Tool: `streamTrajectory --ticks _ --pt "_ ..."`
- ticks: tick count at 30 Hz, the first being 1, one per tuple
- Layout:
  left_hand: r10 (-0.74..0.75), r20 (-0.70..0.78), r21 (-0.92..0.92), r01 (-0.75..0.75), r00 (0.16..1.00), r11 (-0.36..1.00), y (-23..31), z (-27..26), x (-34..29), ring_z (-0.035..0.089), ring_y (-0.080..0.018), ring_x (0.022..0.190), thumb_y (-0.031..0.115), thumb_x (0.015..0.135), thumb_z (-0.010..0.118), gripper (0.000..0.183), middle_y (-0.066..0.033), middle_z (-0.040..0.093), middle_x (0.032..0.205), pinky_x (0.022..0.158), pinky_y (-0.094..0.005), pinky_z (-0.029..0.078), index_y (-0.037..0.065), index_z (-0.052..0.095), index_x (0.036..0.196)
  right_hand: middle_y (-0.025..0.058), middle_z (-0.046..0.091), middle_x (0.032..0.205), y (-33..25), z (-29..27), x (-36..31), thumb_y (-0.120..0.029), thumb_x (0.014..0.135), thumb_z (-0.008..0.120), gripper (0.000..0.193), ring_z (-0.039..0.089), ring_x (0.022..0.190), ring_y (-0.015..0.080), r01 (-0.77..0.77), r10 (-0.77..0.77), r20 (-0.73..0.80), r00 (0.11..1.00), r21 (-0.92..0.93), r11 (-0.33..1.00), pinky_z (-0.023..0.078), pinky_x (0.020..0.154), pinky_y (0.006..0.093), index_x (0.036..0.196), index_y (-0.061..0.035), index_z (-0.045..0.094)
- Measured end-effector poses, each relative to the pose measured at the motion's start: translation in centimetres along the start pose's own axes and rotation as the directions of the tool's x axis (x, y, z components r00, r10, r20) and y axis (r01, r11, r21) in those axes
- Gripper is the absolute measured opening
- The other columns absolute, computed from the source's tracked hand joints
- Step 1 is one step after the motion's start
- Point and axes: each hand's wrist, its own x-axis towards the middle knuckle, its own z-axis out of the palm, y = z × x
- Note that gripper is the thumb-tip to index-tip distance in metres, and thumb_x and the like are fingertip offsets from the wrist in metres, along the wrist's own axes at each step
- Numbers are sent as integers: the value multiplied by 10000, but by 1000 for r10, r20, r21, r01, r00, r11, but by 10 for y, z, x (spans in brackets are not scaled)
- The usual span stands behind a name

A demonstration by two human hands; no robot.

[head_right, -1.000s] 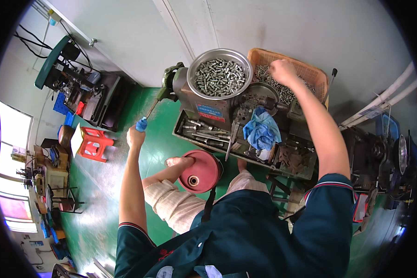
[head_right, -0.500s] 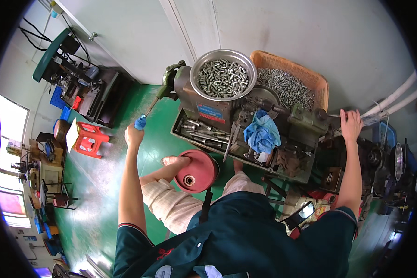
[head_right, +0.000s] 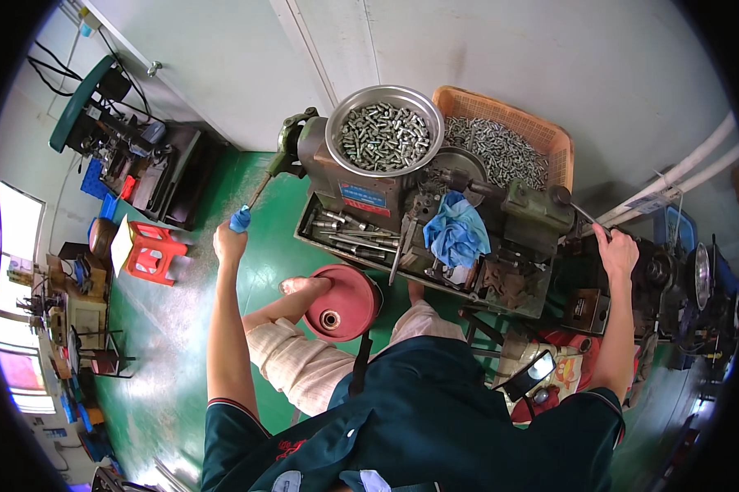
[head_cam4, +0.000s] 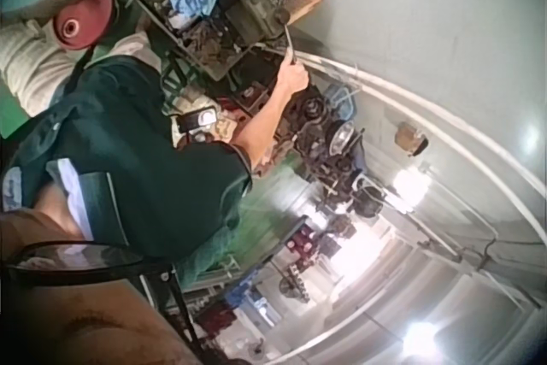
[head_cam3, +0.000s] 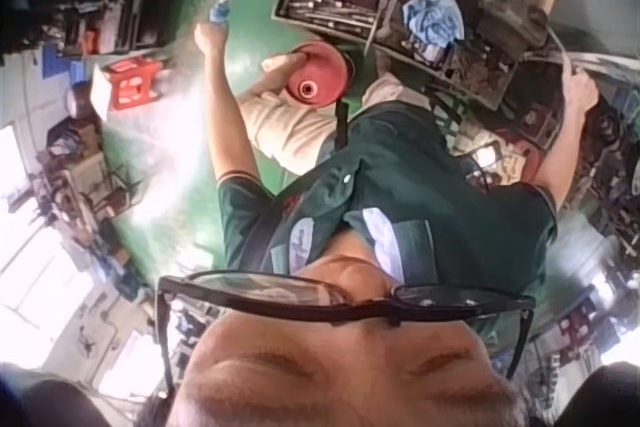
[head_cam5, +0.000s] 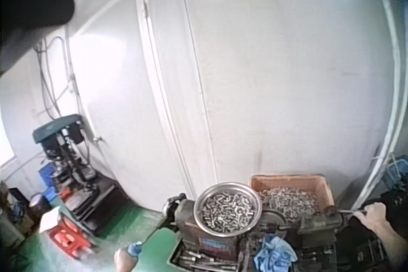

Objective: The person processes metal pins using a machine by inserting pins into the machine by hand and operating the levers to machine each piece.

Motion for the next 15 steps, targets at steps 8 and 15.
streamTrajectory --ticks 8,15 --pt "-4 -21 7 4 1000 1000 -1 1 0 556 -355 750 157 650 541 149 -190 581 752 664 -413 441 64 591 755 211 552 618 -3 -3 -2 -551 746 431 586 548 626 362 8 -8 -19 1000 -18 1000 432 569 424 615 3 569" --pt "6 -29 0 -6 1000 1000 0 1 -1 555 -357 751 169 655 543 156 -190 580 758 662 -413 441 67 594 761 213 559 642 -6 -5 -3 -563 746 420 598 553 649 361 -47 47 32 998 -22 999 437 582 418 634 3 575"
